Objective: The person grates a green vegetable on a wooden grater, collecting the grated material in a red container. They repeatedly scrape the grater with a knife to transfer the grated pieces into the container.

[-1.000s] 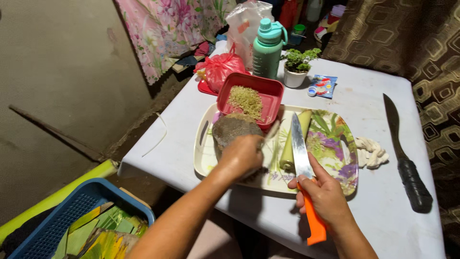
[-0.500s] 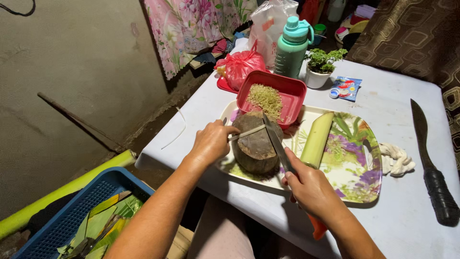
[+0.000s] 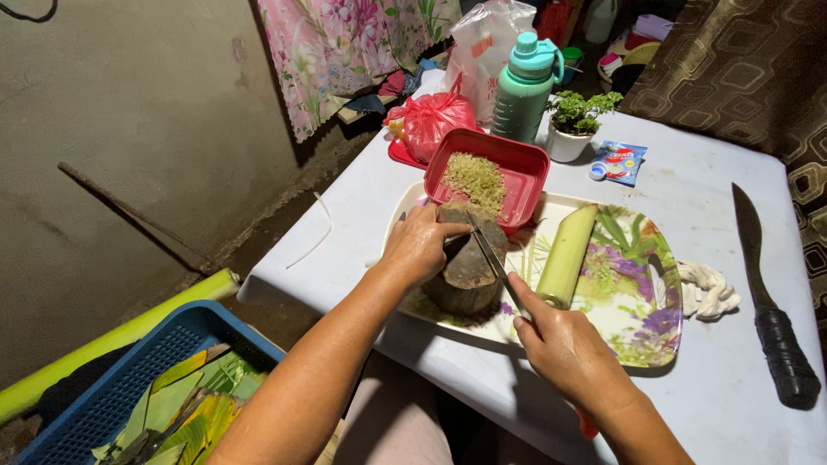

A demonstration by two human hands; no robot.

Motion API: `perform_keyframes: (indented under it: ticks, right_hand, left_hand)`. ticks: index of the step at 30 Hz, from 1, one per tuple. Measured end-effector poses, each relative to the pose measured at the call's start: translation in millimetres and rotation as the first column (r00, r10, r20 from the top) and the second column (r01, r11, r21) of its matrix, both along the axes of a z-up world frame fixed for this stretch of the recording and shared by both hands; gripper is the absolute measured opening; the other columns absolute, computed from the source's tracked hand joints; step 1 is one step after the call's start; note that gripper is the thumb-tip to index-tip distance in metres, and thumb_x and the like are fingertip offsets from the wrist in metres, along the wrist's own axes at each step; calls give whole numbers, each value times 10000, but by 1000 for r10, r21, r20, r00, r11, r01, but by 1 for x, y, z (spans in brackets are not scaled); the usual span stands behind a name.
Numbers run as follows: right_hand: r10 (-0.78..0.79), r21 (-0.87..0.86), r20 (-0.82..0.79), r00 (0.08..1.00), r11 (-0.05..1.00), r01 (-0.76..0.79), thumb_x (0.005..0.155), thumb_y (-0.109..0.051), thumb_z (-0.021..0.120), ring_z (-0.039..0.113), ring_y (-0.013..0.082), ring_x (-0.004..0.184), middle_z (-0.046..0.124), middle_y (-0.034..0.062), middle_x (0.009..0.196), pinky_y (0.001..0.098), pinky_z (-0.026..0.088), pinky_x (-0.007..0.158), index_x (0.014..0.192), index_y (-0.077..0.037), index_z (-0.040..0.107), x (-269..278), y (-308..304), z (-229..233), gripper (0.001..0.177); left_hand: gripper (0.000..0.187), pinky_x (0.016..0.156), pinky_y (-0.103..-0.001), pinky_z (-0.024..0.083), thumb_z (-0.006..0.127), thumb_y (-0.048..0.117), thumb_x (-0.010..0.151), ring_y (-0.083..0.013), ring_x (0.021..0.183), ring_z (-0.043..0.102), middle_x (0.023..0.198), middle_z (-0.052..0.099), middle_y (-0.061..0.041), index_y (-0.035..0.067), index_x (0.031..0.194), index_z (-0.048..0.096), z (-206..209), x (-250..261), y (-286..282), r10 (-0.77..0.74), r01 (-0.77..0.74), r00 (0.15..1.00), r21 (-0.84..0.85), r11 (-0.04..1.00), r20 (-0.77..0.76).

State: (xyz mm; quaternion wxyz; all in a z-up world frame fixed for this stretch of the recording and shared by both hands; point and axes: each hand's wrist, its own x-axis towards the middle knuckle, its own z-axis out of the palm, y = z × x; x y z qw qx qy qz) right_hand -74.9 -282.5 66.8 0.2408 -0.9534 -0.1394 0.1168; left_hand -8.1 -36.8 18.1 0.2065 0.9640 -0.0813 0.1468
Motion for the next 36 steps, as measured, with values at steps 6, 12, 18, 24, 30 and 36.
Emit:
perform_keyframes:
  ticks: [6,12,18,24,30,36]
  right_hand:
    - [31,9,35,999,999,-31,937,-317,621,710,481,793,693,311,739,544,535,788,1577,-376,427,7,-4,-7,671]
    - [62,-7,70,996,998,-62,905,-285,597,704,480,795,700,300,759,554,532,776,1573,-368,427,9,-8,-8,694]
    - [57,-76,7,998,995,-57,930,-275,610,713,469,792,697,302,789,541,538,813,1594,-377,394,17,-5,-10,706]
    - [127,10,143,981,991,-130,895,-172,554,699,476,788,698,306,825,549,516,821,1550,-240,390,33,10,-21,678]
    - [92,38,102,991,995,-97,882,-187,563,707,468,776,697,301,828,541,537,794,1581,-296,421,28,-2,-23,722]
    - [52,-30,95,994,998,-50,884,-215,589,693,481,773,685,318,785,555,523,779,1578,-319,431,22,-7,-12,719]
  left_hand:
    - [559,977,-491,458,708,8,681,-361,1223,526,1310,583,-106,272,1167,782,1,5,-2,-49,49,999,-7,999,2]
    - [563,1032,-481,455,605,-12,737,-338,1251,533,1308,603,-94,274,1187,785,1,7,-3,-34,33,999,-36,999,-27]
    - [578,1009,-493,438,595,-12,753,-325,1266,512,1313,560,-126,272,1230,754,7,17,-6,14,-12,981,11,1000,-191]
    - [554,1020,-464,450,610,-8,745,-340,1225,541,1253,604,-132,256,1204,773,1,15,-5,-1,-1,994,-22,1000,-108]
    - [579,1030,-453,454,615,-61,666,-363,1146,562,1229,624,-152,200,1149,800,-7,8,-3,-43,46,998,-88,995,40]
    - [593,1020,-443,466,606,-80,654,-361,1144,577,1205,646,-131,202,1136,807,-4,10,-1,-80,87,994,-94,992,77]
